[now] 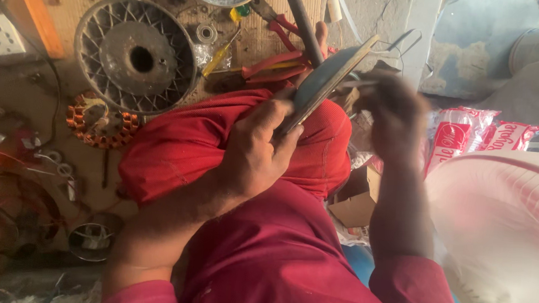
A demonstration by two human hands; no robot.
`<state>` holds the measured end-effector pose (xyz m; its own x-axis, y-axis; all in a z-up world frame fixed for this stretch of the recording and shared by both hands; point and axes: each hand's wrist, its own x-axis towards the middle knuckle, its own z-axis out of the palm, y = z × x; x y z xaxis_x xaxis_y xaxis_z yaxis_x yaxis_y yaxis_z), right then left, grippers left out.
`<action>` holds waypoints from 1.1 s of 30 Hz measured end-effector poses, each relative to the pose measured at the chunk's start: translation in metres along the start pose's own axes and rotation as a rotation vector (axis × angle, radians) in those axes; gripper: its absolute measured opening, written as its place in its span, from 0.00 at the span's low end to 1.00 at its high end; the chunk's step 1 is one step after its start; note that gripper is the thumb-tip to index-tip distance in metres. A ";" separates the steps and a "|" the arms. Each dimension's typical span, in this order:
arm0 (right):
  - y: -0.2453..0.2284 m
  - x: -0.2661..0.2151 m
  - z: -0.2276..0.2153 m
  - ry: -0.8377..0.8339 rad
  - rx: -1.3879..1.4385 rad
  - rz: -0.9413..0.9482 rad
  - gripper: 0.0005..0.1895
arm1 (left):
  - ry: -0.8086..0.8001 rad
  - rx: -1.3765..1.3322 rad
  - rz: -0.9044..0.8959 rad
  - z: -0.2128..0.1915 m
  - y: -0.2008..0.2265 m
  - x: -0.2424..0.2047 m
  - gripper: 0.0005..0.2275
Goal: The person assembles an electric motor by placing a stator into a metal housing, tapping it with a hammer, and then fitting a circular cover plate. The person uses a hammer to secure components and aligns parts by hand.
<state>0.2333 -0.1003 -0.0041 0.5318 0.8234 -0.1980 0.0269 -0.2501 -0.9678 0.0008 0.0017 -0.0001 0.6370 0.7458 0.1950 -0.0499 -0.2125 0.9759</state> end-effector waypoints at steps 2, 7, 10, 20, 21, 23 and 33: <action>0.011 -0.003 0.017 0.015 -0.222 -0.010 0.10 | -0.020 0.002 -0.032 0.001 0.001 -0.001 0.12; 0.014 0.002 0.039 -0.010 -0.500 -0.181 0.10 | 0.011 0.011 0.030 0.002 -0.001 0.001 0.13; 0.006 0.001 0.041 -0.010 -0.651 -0.200 0.10 | 0.021 -0.005 0.045 0.004 -0.003 0.001 0.13; 0.007 0.003 0.055 0.081 -0.715 -0.335 0.06 | 0.012 0.014 0.016 0.003 -0.003 0.001 0.12; 0.010 0.003 0.056 0.118 -0.700 -0.385 0.06 | 0.017 0.014 0.031 0.003 -0.003 0.001 0.12; 0.014 0.002 0.059 0.138 -0.724 -0.445 0.04 | 0.027 0.013 0.058 0.003 -0.003 0.002 0.12; 0.009 0.000 0.061 0.173 -0.733 -0.428 0.06 | 0.028 0.011 0.068 0.004 -0.003 0.001 0.12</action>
<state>0.1816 -0.0719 -0.0226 0.4713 0.8475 0.2442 0.7614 -0.2512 -0.5976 0.0049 0.0005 -0.0028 0.6104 0.7469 0.2636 -0.0839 -0.2700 0.9592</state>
